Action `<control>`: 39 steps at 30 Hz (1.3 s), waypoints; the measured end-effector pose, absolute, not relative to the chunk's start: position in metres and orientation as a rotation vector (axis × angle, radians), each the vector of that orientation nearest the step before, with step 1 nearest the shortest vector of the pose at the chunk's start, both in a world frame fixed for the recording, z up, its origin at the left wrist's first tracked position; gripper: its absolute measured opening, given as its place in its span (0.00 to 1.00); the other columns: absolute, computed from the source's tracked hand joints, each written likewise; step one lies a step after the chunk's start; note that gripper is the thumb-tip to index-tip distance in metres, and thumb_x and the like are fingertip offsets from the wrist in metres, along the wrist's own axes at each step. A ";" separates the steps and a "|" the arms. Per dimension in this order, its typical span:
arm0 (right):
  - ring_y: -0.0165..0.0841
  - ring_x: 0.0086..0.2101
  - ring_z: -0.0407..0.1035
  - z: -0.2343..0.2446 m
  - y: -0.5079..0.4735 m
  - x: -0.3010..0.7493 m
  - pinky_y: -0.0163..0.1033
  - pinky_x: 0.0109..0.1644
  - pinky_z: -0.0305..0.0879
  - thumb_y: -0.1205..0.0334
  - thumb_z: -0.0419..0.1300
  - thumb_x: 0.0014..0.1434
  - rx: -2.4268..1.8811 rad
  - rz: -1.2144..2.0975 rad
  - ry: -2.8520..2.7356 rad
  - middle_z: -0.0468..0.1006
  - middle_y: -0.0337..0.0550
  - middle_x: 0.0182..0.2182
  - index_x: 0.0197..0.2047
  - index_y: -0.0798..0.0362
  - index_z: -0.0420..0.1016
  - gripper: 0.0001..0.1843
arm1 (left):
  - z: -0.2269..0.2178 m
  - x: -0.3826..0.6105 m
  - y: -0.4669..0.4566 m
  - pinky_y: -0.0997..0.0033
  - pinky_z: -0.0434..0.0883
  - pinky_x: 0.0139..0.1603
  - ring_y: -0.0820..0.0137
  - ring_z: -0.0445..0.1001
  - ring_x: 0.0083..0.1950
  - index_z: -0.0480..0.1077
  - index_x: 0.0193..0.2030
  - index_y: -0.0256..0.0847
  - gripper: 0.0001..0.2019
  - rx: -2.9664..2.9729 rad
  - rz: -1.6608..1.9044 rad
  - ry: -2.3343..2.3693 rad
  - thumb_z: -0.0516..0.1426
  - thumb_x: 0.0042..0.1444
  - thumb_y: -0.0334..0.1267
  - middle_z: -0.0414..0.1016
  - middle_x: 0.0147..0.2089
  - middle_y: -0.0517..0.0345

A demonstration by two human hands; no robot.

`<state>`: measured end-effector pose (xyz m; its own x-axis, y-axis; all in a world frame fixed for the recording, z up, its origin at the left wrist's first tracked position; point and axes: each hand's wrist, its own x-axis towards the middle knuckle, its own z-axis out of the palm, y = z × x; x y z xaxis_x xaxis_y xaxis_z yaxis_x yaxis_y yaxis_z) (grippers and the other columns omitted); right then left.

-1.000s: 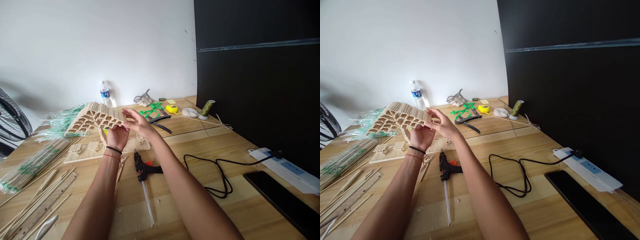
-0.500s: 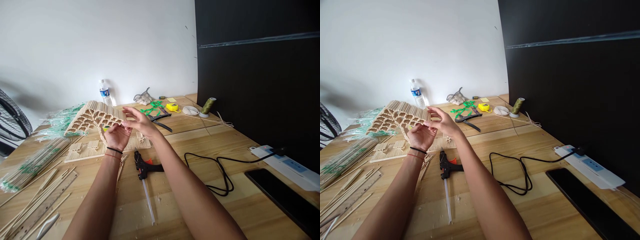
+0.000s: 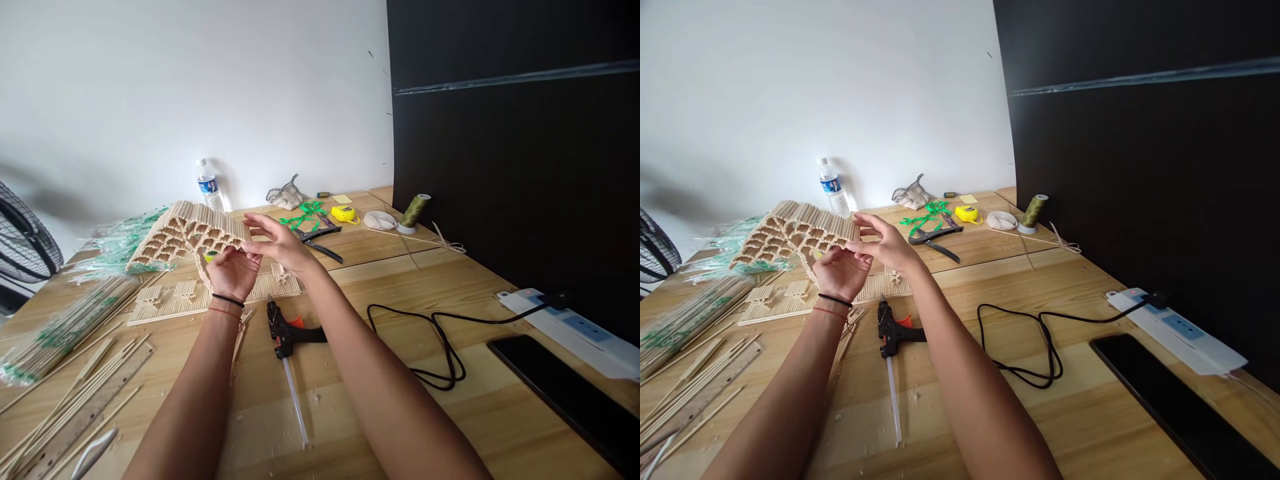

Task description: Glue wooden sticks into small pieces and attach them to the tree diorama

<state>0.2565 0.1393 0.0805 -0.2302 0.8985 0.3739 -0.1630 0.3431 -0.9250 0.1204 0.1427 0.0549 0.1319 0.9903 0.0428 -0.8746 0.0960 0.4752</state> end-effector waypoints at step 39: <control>0.27 0.19 0.73 0.101 0.122 0.263 0.30 0.24 0.70 0.75 0.65 0.62 -1.363 1.358 -1.880 0.79 0.39 0.19 0.23 0.57 0.77 0.15 | 0.062 0.123 0.146 0.69 0.69 0.31 0.67 0.66 0.29 0.57 0.21 0.41 0.23 0.267 1.462 0.435 0.46 0.67 0.47 0.60 0.25 0.56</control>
